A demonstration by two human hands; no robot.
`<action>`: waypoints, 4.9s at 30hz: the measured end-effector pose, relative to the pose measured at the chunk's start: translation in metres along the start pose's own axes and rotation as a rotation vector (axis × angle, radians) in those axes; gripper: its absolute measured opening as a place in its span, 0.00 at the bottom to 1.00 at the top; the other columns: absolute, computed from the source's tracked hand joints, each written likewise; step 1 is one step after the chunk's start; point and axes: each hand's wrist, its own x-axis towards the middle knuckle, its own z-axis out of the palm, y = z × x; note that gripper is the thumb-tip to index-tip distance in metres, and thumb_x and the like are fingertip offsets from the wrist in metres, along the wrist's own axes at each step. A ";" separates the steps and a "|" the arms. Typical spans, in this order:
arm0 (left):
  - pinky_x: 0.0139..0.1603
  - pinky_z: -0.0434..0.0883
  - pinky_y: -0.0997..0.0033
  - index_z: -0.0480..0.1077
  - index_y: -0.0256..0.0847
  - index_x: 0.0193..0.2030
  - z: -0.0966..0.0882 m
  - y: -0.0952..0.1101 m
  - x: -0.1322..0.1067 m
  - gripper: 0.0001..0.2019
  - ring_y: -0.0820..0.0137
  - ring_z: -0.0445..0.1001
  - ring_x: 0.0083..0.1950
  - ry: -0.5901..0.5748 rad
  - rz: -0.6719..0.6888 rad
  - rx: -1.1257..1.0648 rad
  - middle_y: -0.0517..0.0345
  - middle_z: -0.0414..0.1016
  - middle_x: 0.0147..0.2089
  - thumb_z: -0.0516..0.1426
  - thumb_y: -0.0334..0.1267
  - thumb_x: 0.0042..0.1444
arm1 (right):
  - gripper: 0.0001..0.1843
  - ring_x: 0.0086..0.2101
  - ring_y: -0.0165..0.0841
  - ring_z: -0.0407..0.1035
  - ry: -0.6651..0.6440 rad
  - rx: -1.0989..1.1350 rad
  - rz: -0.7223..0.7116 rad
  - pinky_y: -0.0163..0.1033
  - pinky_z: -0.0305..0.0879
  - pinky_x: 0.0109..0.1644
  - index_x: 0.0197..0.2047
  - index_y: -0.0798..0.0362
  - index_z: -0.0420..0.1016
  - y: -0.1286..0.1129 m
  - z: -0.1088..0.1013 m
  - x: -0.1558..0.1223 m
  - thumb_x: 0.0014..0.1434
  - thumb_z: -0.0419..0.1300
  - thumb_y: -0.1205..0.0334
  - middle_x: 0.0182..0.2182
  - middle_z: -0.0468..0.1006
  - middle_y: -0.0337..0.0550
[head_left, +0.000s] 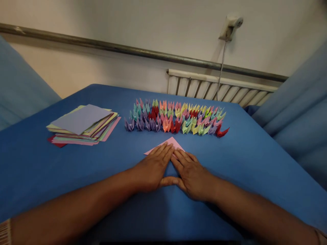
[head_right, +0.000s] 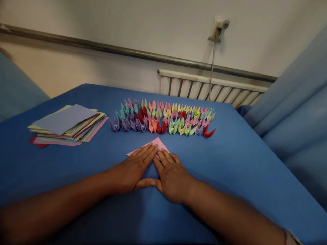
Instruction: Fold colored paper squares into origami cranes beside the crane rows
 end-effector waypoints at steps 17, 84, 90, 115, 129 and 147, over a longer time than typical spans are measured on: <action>0.69 0.43 0.43 0.45 0.36 0.72 -0.003 -0.003 -0.001 0.49 0.45 0.36 0.74 -0.008 -0.008 0.039 0.34 0.35 0.74 0.46 0.71 0.54 | 0.38 0.67 0.49 0.46 0.102 -0.021 0.345 0.56 0.48 0.67 0.69 0.65 0.51 0.004 -0.020 -0.004 0.67 0.46 0.45 0.69 0.48 0.60; 0.44 0.73 0.61 0.68 0.38 0.42 -0.028 -0.021 0.012 0.18 0.62 0.78 0.41 0.590 -0.345 -1.415 0.53 0.79 0.41 0.63 0.48 0.52 | 0.26 0.45 0.39 0.73 0.197 1.425 0.075 0.50 0.65 0.55 0.47 0.52 0.76 0.053 -0.010 0.041 0.45 0.72 0.51 0.43 0.80 0.45; 0.44 0.75 0.60 0.68 0.36 0.48 -0.027 -0.008 0.011 0.24 0.59 0.79 0.44 0.566 -0.382 -1.569 0.47 0.79 0.45 0.66 0.47 0.48 | 0.22 0.37 0.35 0.75 0.207 1.613 0.257 0.46 0.69 0.48 0.41 0.54 0.78 0.045 -0.018 0.040 0.45 0.72 0.53 0.36 0.82 0.42; 0.68 0.53 0.47 0.50 0.44 0.70 -0.014 -0.013 -0.005 0.45 0.49 0.57 0.68 0.182 0.183 -0.145 0.45 0.59 0.68 0.61 0.57 0.49 | 0.18 0.15 0.28 0.69 -0.429 1.318 0.523 0.27 0.59 0.14 0.21 0.57 0.71 0.078 -0.032 0.029 0.58 0.56 0.55 0.15 0.75 0.46; 0.59 0.65 0.57 0.71 0.40 0.50 -0.018 -0.027 0.005 0.17 0.59 0.72 0.55 0.235 0.070 -0.112 0.51 0.76 0.51 0.52 0.30 0.54 | 0.15 0.21 0.32 0.71 -0.113 0.962 0.648 0.35 0.63 0.23 0.29 0.53 0.69 0.098 -0.037 0.023 0.62 0.53 0.52 0.24 0.76 0.43; 0.66 0.59 0.51 0.76 0.43 0.44 -0.008 -0.053 0.019 0.13 0.56 0.61 0.66 0.360 -0.092 -0.251 0.53 0.72 0.58 0.55 0.45 0.58 | 0.07 0.49 0.37 0.64 0.068 0.416 0.132 0.46 0.59 0.57 0.32 0.55 0.76 0.095 -0.025 0.028 0.59 0.62 0.61 0.48 0.69 0.48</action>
